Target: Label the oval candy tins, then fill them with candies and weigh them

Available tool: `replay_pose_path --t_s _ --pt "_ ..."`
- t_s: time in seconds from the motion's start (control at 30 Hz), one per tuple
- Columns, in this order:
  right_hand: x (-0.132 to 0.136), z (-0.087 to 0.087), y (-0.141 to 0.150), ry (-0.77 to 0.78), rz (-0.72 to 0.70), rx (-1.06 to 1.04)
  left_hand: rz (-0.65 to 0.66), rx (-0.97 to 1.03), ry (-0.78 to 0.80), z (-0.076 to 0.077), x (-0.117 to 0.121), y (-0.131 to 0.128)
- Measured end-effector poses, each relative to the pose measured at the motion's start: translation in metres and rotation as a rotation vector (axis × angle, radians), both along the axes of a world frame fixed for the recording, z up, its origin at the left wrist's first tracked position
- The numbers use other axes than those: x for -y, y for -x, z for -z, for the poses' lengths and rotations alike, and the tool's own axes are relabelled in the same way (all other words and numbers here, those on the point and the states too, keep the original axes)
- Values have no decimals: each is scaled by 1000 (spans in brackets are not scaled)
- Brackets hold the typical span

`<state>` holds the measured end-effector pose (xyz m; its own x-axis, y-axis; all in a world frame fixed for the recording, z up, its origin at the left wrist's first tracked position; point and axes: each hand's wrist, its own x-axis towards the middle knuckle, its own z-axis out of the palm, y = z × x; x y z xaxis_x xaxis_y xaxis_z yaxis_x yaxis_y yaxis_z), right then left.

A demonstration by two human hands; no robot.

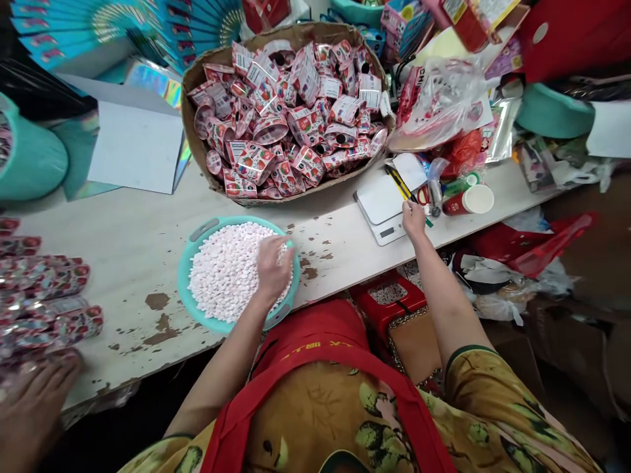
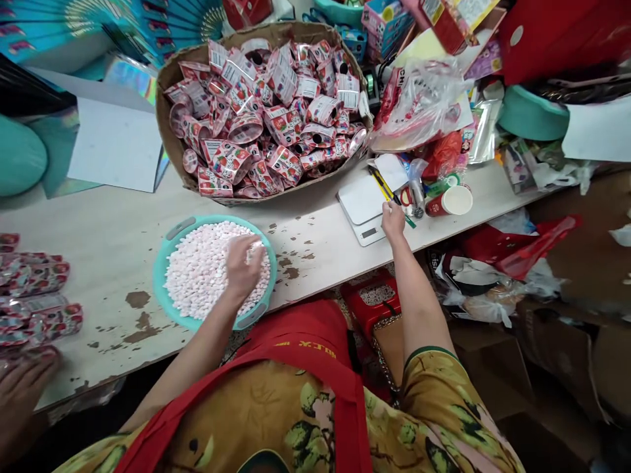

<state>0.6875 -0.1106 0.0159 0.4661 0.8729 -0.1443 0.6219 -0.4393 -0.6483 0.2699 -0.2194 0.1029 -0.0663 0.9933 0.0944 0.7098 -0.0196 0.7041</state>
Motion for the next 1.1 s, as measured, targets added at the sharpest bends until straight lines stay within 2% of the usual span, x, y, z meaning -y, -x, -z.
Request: replay_pose_path --t_s 0.03,0.07,0.1,0.17,0.23,0.33,0.43,0.57,0.63,0.7,0.77,0.83,0.9,1.0,1.1 --pt "-6 9 -7 27 -20 -7 202 52 67 6 -17 -33" --pt "-11 19 -11 38 -32 -8 333 84 129 14 -35 -65" --pt "-14 28 -11 34 -33 0 385 91 190 24 -55 -94" --pt "-14 44 -8 10 -27 25 385 65 284 44 -94 -142" --pt "-10 59 0 -31 -13 24 380 52 328 63 -130 -175" --pt "4 75 18 -105 37 -2 332 9 465 85 -166 -196" --pt "24 79 48 -116 96 -19 315 -18 534 93 -174 -187" --pt "57 69 100 -51 40 -143 229 -31 554 86 -154 -144" --pt "73 64 125 -30 17 -220 175 -30 487 79 -131 -121" --pt "89 62 142 -35 21 -311 158 -56 361 71 -96 -104" --pt "103 61 150 -69 38 -416 257 -141 288 63 -51 -95" --pt "116 63 150 -113 65 -495 483 -300 329 56 -4 -95" --pt "128 66 144 -142 96 -523 668 -473 368 53 31 -100" --pt "139 72 134 -138 159 -539 815 -629 353 59 50 -111" --pt "145 76 129 -120 199 -565 872 -674 345 68 43 -120"
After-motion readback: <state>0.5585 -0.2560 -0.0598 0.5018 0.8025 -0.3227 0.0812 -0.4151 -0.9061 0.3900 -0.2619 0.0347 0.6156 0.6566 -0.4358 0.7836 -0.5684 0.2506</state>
